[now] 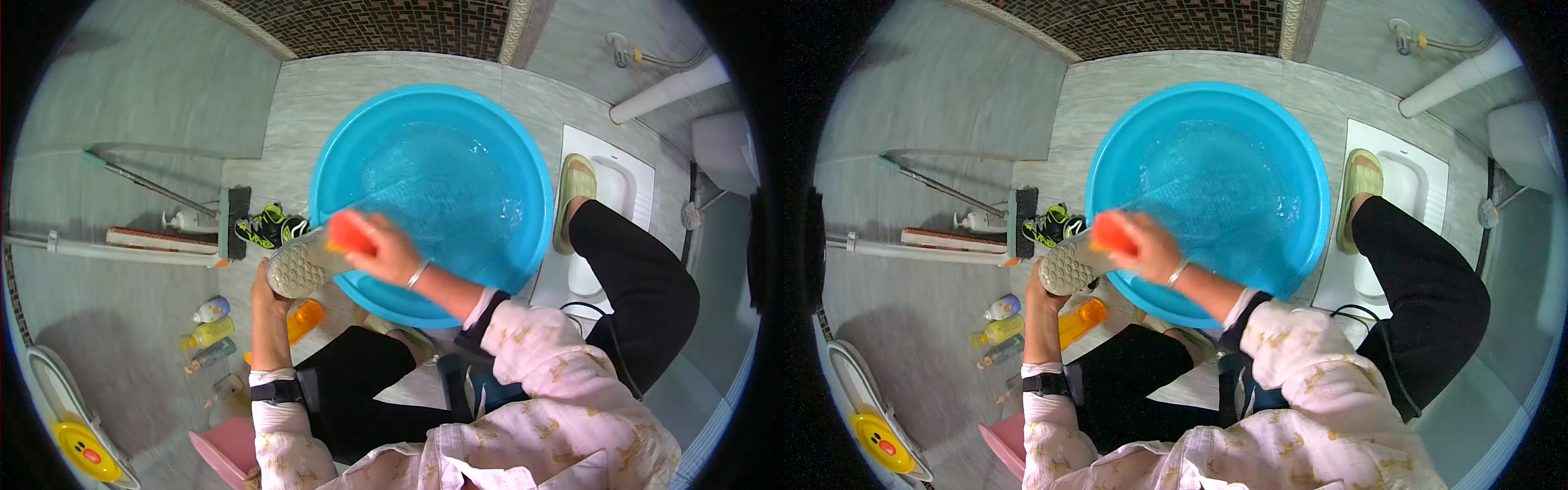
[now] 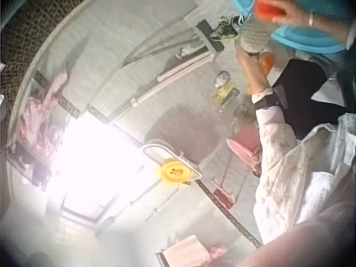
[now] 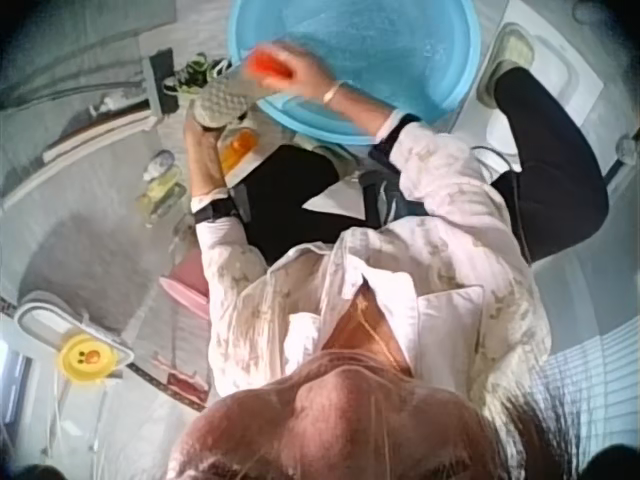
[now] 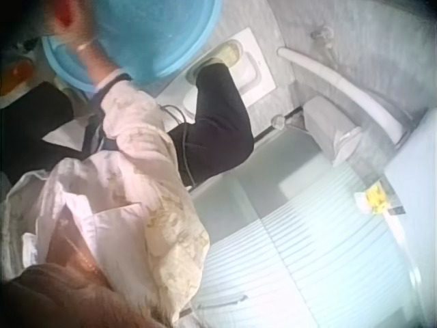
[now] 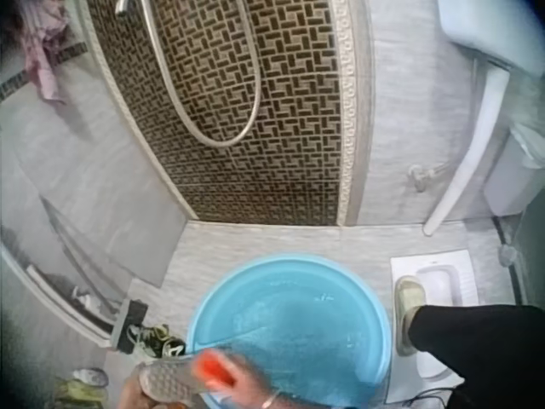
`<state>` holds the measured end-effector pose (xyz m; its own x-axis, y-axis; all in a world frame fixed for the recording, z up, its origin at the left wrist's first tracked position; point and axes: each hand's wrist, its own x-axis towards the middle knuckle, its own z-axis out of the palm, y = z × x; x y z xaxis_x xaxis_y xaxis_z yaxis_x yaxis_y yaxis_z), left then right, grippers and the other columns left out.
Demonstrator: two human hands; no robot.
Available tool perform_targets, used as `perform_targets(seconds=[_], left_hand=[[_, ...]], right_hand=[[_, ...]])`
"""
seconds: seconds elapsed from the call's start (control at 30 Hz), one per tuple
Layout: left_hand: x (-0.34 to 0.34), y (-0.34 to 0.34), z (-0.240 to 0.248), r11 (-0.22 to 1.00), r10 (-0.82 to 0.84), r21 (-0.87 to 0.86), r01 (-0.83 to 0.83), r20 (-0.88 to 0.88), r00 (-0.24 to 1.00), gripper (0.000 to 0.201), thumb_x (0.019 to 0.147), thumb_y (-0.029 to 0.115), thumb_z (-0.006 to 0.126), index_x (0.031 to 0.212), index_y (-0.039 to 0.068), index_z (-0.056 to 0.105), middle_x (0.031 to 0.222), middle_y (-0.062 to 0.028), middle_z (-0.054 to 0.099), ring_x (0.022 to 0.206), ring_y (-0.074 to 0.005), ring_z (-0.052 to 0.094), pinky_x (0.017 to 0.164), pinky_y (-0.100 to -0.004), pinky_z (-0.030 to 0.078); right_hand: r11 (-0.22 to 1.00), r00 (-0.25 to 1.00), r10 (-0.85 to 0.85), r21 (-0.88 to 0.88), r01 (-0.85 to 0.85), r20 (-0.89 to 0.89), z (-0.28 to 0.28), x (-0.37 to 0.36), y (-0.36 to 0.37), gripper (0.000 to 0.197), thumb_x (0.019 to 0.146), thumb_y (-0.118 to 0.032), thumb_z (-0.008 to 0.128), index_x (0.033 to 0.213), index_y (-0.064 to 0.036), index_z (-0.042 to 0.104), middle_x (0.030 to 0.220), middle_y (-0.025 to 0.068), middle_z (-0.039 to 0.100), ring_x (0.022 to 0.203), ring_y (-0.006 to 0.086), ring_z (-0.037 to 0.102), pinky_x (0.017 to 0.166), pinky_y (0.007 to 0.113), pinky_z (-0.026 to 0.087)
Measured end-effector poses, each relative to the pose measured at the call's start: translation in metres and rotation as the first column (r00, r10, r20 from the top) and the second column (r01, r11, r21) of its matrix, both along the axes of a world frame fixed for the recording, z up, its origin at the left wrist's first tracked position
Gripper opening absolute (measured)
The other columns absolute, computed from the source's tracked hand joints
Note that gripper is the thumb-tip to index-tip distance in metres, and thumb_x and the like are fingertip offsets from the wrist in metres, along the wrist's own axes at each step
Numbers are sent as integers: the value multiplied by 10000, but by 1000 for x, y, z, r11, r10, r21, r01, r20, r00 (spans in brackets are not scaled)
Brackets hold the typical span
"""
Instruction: The person is washing a pair of sneakers using a brush and a sponge in a blue basin filled with water.
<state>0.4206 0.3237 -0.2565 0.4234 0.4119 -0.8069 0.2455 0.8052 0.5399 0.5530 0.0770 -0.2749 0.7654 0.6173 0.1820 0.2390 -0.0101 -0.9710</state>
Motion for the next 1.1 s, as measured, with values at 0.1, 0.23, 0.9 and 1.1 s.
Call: perform_targets(seconds=[0.1,0.23,0.9,1.1], left_hand=[[7,-12,3,999,11,51,-10,-19,1000,432,927,371,399,1138,14,520,1102,-152,588,1002,-308,581,850,-490,474],[6,-6,3,997,40,61,-37,-44,998,395,922,343,420,1114,17,532,1090,-144,594,998,-302,584,833,-493,483],[4,-26,27,971,76,240,-14,-249,965,354,880,410,440,1022,136,613,965,-46,651,829,-240,641,662,-396,544],[6,-28,25,976,62,218,-12,-227,972,386,882,409,474,1109,115,578,1072,-92,611,972,-283,597,770,-478,508]], right_hand=[[999,999,3,34,-4,45,22,-27,23,658,713,-222,678,1307,-122,415,961,152,514,893,327,545,765,402,464],[988,982,-48,-137,74,183,-37,-25,4,683,698,-210,689,1318,-127,413,940,147,489,844,318,541,711,385,474],[712,921,-275,-585,388,276,-110,40,-71,505,788,-357,606,1212,-146,429,927,198,543,822,374,552,673,473,448],[311,755,-517,-732,606,404,-139,63,-117,521,800,-399,588,1227,-151,421,983,213,554,880,407,560,713,483,459]])
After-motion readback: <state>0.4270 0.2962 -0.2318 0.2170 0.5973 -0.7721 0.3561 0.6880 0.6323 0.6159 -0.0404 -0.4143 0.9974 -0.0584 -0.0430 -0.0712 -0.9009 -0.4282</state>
